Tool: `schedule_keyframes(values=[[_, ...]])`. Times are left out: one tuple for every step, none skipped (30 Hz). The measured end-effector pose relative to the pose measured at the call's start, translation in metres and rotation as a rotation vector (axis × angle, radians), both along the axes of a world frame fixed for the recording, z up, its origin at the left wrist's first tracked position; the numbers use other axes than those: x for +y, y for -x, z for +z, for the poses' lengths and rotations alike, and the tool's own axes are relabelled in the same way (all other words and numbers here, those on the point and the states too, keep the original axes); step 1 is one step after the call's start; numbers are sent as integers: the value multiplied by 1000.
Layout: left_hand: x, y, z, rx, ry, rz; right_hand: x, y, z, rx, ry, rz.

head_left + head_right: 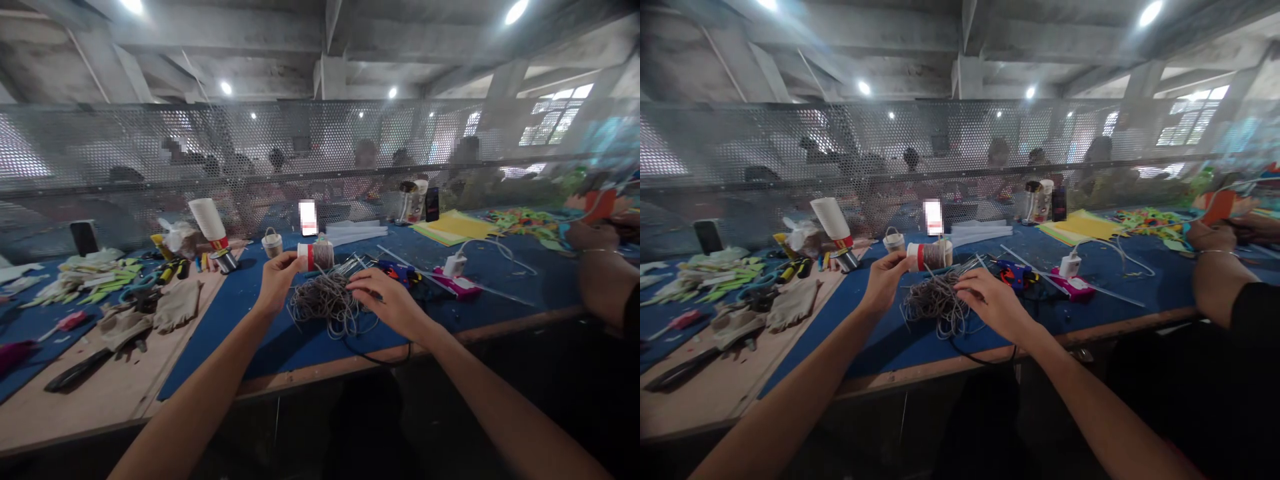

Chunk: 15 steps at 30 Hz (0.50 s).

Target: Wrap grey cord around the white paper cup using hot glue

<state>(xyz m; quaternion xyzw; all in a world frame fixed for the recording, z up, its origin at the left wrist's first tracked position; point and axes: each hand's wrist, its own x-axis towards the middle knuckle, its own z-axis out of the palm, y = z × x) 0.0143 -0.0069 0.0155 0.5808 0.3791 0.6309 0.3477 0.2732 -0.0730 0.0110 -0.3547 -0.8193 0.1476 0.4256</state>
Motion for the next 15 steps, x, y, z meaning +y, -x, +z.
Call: schedule_keyframes(values=[[-1,0,0,-2,2,0,2,-8,-4,27,1,-96],[-1,0,1,-4,3,-4,4,-18,-9,42,7,-203],[-2,0,1,-6,3,-7,6,-29,-14,41,12,-316],[-2,-1,1,-6,3,-12,8,-40,-18,40,16,-428],[-2,-1,1,-7,3,-19,11,-52,-22,20,37,-530],[-2,-1,1,-10,3,-25,13,-62,-26,-8,61,-636],[-2,-1,1,-11,4,-35,15,-72,-29,-45,94,-724],[-2,-2,1,-18,-2,-38,17,-80,-31,-80,126,-787],[-2,-2,1,-21,-3,-38,19,-87,-32,-117,161,-833],[-2,-1,0,-17,-4,-29,21,-92,-33,-149,199,-864],[-1,-1,0,-11,-11,-17,22,-95,-33,-177,238,-882],[-1,-1,0,-6,-11,-16,23,-96,-33,-200,276,-892],[0,0,-1,3,-9,-13,25,-96,-33,-218,309,-896],[0,0,-1,3,-11,-6,26,-95,-32,-232,334,-900],[1,0,-1,1,-8,-8,27,-93,-30,-250,352,-902]])
